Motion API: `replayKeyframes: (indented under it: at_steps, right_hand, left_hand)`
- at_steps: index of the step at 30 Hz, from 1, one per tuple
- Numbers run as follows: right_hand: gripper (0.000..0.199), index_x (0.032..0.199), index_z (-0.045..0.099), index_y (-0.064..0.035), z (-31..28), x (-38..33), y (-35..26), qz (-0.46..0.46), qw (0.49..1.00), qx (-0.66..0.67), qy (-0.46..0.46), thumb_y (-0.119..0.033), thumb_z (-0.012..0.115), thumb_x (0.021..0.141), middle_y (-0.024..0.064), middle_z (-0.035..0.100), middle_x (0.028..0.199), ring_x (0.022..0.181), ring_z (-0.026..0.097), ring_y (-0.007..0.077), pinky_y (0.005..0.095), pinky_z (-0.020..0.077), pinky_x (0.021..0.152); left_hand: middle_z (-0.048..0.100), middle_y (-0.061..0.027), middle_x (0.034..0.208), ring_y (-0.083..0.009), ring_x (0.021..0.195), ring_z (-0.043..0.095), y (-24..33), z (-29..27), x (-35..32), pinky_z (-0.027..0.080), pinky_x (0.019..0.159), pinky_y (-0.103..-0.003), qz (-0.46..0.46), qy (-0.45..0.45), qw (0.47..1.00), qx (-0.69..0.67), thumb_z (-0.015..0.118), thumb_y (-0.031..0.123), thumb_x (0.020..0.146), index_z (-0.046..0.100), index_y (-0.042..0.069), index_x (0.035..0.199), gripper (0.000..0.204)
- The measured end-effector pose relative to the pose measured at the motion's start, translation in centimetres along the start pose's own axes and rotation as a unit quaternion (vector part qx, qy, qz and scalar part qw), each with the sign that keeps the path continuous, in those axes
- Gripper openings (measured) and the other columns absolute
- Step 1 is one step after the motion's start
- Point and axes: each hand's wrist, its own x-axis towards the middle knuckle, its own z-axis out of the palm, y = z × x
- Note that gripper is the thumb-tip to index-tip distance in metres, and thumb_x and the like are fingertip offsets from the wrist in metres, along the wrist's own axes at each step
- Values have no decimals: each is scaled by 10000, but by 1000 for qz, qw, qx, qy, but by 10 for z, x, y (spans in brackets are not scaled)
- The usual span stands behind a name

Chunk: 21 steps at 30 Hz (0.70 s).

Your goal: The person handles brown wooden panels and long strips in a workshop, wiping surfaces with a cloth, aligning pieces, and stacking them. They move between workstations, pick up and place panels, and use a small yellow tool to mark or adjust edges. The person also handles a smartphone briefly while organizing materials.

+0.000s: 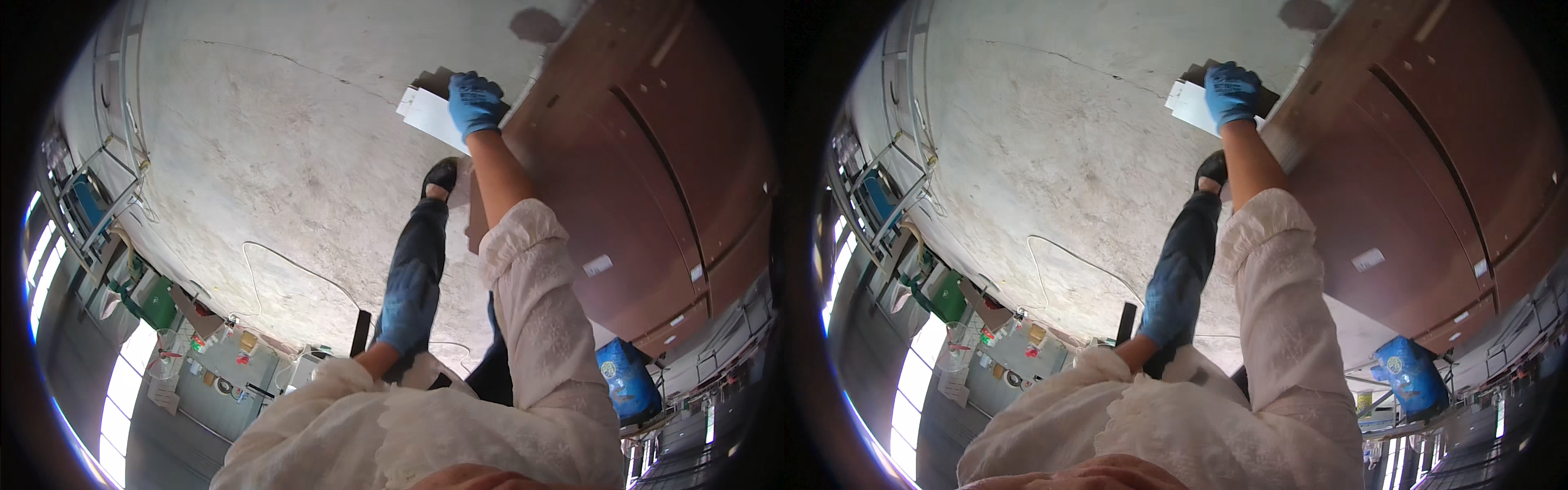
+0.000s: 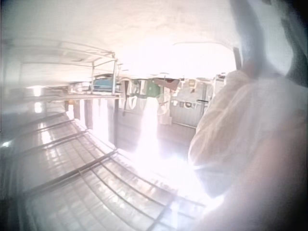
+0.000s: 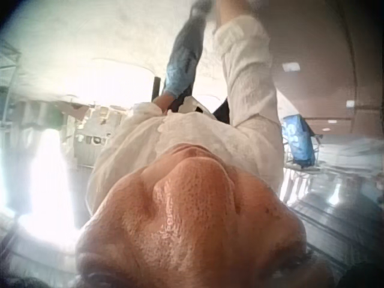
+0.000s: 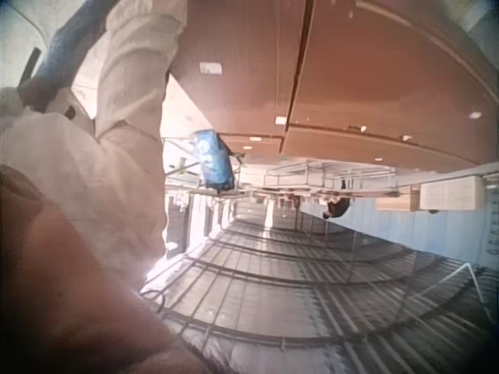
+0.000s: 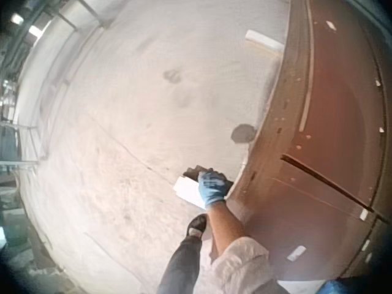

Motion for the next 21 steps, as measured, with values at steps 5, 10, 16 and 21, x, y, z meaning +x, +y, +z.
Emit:
replayKeyframes:
  at_steps: [5, 10, 16, 21]
  right_hand:
    - [194, 952, 763, -153, 92, 22, -8, 56, 990, -10, -131, -176, 574, 912, 129, 738, 1045, 997, 727, 305, 449, 557, 808]
    - [289, 1097, 729, -124, 139, -3, -24, 65, 972, 8, -225, -212, 611, 847, 151, 673, 1249, 1213, 628, 328, 485, 476, 1004]
    - [546, 1501, 447, -19, 96, -99, -83, 54, 975, -83, -197, -159, 480, 974, 300, 467, 1496, 1328, 485, 460, 555, 320, 1139]
    - [587, 1559, 363, -34, 30, -209, -153, -101, 887, 135, -431, -210, 380, 999, 284, 464, 1519, 1361, 522, 394, 564, 380, 1125]
  left_hand:
    - [565, -292, 1386, -450, 1273, 551, -10, -8, 4, 431, 1079, -507, -32, -51, 997, -39, 678, 213, 921, 565, -61, 1326, 502]
    - [567, -286, 1389, -446, 1263, 562, -9, -15, 8, 442, 1064, -512, -20, -40, 998, -37, 672, 211, 918, 559, -48, 1345, 511]
    - [579, -290, 1357, -452, 1235, 567, -5, -17, 5, 439, 1065, -514, -9, -31, 999, -33, 657, 178, 898, 581, -22, 1305, 460]
    - [568, -220, 1404, -385, 1291, 544, -40, 17, -11, 418, 1100, -476, -18, -65, 998, -10, 620, 232, 928, 584, 48, 1329, 442]
